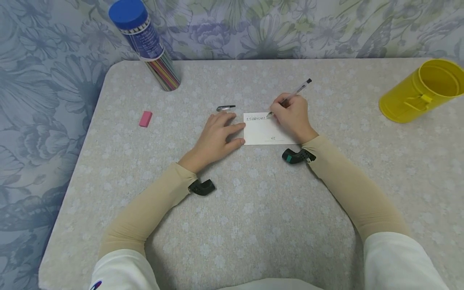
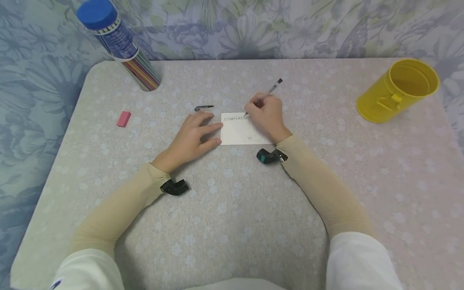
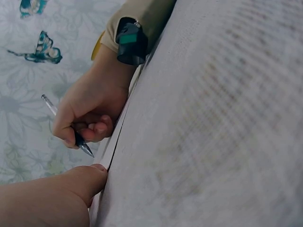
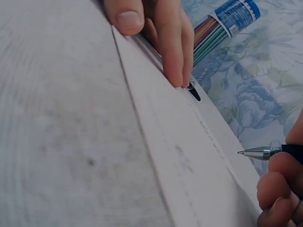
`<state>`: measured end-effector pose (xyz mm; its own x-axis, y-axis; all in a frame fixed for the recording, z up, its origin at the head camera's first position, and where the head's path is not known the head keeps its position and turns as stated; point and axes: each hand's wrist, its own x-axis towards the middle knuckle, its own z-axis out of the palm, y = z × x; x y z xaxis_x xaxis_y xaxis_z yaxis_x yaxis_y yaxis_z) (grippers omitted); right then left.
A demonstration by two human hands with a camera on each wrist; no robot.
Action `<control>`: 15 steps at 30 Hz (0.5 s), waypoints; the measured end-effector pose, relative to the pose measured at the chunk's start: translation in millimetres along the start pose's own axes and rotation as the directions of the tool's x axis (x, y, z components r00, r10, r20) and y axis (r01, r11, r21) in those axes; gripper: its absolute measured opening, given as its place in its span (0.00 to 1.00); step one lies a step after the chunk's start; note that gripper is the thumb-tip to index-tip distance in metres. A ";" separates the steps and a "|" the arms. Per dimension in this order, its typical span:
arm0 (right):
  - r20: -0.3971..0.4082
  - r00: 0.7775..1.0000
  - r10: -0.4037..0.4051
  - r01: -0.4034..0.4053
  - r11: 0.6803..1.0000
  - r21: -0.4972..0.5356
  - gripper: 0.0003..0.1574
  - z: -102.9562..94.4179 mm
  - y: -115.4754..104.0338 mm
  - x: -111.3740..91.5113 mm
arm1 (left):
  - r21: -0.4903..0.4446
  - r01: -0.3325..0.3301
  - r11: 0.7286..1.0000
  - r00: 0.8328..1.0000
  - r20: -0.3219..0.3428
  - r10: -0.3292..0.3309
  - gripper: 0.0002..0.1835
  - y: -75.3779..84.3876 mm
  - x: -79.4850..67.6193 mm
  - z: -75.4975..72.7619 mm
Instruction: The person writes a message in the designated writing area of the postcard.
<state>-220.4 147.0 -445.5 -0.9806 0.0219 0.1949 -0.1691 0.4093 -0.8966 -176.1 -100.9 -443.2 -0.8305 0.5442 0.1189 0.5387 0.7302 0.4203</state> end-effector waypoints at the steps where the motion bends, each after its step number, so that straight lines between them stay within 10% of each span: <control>1: 0.000 1.000 0.015 -0.015 1.000 0.006 0.11 -0.3 0.9 1.1 | -0.001 -0.002 1.000 1.000 0.000 0.002 0.26 0.1 0.4 -0.1; 15: 0.187 0.978 0.093 -0.124 0.979 0.161 0.07 -19.2 5.4 6.5 | -0.007 -0.013 1.000 1.000 -0.014 0.013 0.26 -1.1 -0.1 1.0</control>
<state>-225.8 166.9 -441.5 -0.9933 -0.1109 0.0331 -0.0602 0.2510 -0.9661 -176.5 -101.3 -444.6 -0.8253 0.5478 0.1370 0.5485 0.7202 0.4249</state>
